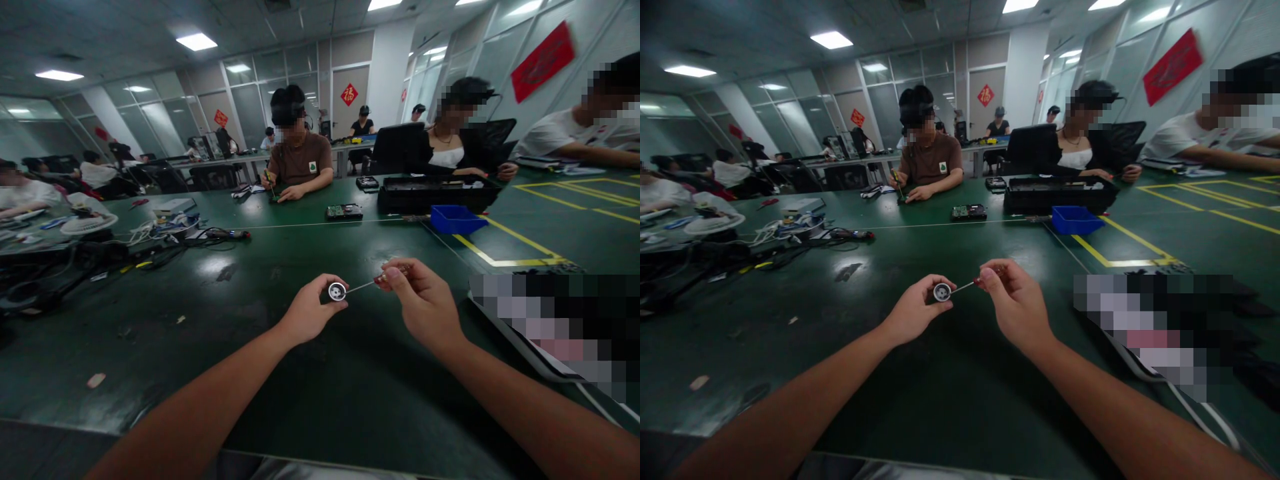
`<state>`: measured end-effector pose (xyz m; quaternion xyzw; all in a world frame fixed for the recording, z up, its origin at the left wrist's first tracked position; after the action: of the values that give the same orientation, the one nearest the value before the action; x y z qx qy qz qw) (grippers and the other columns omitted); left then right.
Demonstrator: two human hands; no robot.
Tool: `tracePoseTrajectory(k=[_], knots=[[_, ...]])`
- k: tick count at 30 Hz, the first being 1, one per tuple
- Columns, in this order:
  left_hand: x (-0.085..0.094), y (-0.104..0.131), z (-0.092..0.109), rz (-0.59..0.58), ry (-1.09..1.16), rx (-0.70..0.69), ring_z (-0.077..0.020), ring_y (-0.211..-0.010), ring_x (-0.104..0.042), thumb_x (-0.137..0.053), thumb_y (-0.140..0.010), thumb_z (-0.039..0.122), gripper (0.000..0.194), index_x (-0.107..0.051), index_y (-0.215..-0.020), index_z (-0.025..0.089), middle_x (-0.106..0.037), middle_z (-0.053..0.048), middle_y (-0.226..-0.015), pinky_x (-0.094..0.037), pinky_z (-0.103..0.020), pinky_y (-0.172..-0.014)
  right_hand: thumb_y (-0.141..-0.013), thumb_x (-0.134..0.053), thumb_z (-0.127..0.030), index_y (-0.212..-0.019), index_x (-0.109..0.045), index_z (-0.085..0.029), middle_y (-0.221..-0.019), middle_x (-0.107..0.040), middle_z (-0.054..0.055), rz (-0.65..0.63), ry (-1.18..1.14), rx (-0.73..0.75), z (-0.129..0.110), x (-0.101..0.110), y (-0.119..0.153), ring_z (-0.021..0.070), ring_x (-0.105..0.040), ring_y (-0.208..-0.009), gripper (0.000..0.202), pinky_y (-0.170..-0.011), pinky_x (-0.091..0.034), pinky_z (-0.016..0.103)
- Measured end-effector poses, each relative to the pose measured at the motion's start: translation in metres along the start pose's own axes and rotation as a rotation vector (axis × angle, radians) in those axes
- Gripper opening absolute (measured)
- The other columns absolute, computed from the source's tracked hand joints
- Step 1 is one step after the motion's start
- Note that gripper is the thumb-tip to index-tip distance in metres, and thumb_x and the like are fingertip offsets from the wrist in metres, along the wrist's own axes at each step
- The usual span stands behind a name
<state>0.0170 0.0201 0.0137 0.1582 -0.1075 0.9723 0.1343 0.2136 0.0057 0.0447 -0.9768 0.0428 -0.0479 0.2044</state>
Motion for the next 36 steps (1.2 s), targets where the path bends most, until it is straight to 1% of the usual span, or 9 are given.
tracePoseTrajectory(k=[3, 8, 15, 21, 24, 27, 29, 32, 36], knots=[[0.000, 0.001, 0.000, 0.000, -0.054, -0.008, -0.0207, -0.100, -0.062, -0.074, -0.078, 0.014, 0.030, -0.067, -0.106, 0.021, -0.068, -0.003, -0.108, -0.046, -0.034, -0.092, -0.088, -0.066, -0.045, -0.093, -0.067, -0.026, -0.083, -0.071, 0.003, -0.005, 0.033, 0.016, 0.000, -0.001, 0.002, 0.0205, -0.069, -0.077, 0.020, -0.072, -0.055, 0.036], [0.000, 0.002, 0.000, 0.013, -0.082, -0.041, -0.0229, -0.109, -0.061, -0.076, -0.077, 0.015, 0.035, -0.069, -0.111, 0.022, -0.068, -0.004, -0.115, -0.043, -0.038, -0.104, -0.088, -0.065, -0.046, -0.093, -0.067, -0.026, -0.083, -0.072, 0.004, 0.001, 0.068, 0.027, -0.001, -0.001, 0.003, 0.0220, -0.069, -0.078, 0.021, -0.073, -0.055, 0.038], [0.002, 0.001, -0.002, 0.015, -0.074, -0.064, -0.0222, -0.114, -0.060, -0.076, -0.078, 0.018, 0.036, -0.069, -0.113, 0.025, -0.068, -0.002, -0.118, -0.041, -0.038, -0.107, -0.091, -0.062, -0.045, -0.095, -0.065, -0.026, -0.085, -0.073, 0.004, 0.010, 0.174, 0.054, 0.000, 0.001, 0.003, 0.0220, -0.070, -0.079, 0.020, -0.073, -0.053, 0.037], [0.003, 0.001, -0.003, 0.024, -0.087, -0.061, -0.0230, -0.115, -0.059, -0.076, -0.079, 0.020, 0.037, -0.068, -0.115, 0.026, -0.067, -0.003, -0.119, -0.041, -0.040, -0.107, -0.093, -0.058, -0.045, -0.092, -0.064, -0.025, -0.082, -0.070, 0.003, 0.005, 0.192, 0.063, 0.001, 0.001, 0.002, 0.0210, -0.066, -0.075, 0.021, -0.069, -0.050, 0.035], [0.003, 0.001, -0.004, 0.029, -0.100, -0.064, -0.0237, -0.117, -0.059, -0.076, -0.079, 0.021, 0.039, -0.068, -0.116, 0.026, -0.067, -0.003, -0.121, -0.041, -0.040, -0.107, -0.093, -0.058, -0.046, -0.092, -0.065, -0.026, -0.077, -0.069, 0.002, -0.009, 0.260, 0.080, -0.002, 0.001, 0.003, 0.0201, -0.064, -0.069, 0.021, -0.065, -0.048, 0.033], [0.005, 0.001, -0.003, 0.057, -0.135, -0.089, -0.0240, -0.116, -0.059, -0.077, -0.078, 0.021, 0.038, -0.068, -0.116, 0.026, -0.067, -0.004, -0.119, -0.043, -0.039, -0.105, -0.094, -0.057, -0.043, -0.097, -0.066, -0.027, -0.070, -0.065, 0.001, -0.057, 0.318, 0.107, -0.005, -0.001, 0.006, 0.0185, -0.060, -0.062, 0.019, -0.061, -0.045, 0.032], [0.007, 0.001, -0.002, 0.077, -0.168, -0.100, -0.0234, -0.114, -0.060, -0.076, -0.079, 0.021, 0.037, -0.068, -0.115, 0.026, -0.067, -0.003, -0.118, -0.043, -0.038, -0.103, -0.094, -0.056, -0.039, -0.098, -0.066, -0.026, -0.072, -0.065, 0.001, -0.109, 0.294, 0.122, -0.006, -0.002, 0.007, 0.0184, -0.061, -0.064, 0.017, -0.062, -0.044, 0.032], [0.008, 0.001, 0.001, 0.083, -0.211, -0.111, -0.0222, -0.112, -0.060, -0.075, -0.080, 0.019, 0.037, -0.068, -0.115, 0.027, -0.068, -0.002, -0.116, -0.043, -0.037, -0.101, -0.093, -0.055, -0.036, -0.093, -0.067, -0.026, -0.076, -0.067, 0.001, -0.158, 0.269, 0.137, -0.007, -0.004, 0.007, 0.0187, -0.062, -0.068, 0.015, -0.063, -0.044, 0.032], [0.006, 0.001, 0.000, 0.047, -0.258, -0.124, -0.0234, -0.110, -0.060, -0.077, -0.079, 0.021, 0.037, -0.068, -0.115, 0.028, -0.068, -0.003, -0.114, -0.043, -0.038, -0.099, -0.095, -0.051, -0.042, -0.083, -0.067, -0.025, -0.061, -0.060, -0.001, -0.104, 0.360, 0.110, -0.009, -0.004, 0.007, 0.0167, -0.054, -0.054, 0.026, -0.054, -0.037, 0.031]])
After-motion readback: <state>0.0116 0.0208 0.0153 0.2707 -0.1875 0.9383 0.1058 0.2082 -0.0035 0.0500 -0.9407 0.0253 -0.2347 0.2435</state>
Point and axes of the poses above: each hand's wrist, its own y-axis away from the middle knuckle, its own x-axis out of the back of the hand, z = x × y, the point moved 4 cm from there along -y, towards the middle knuckle
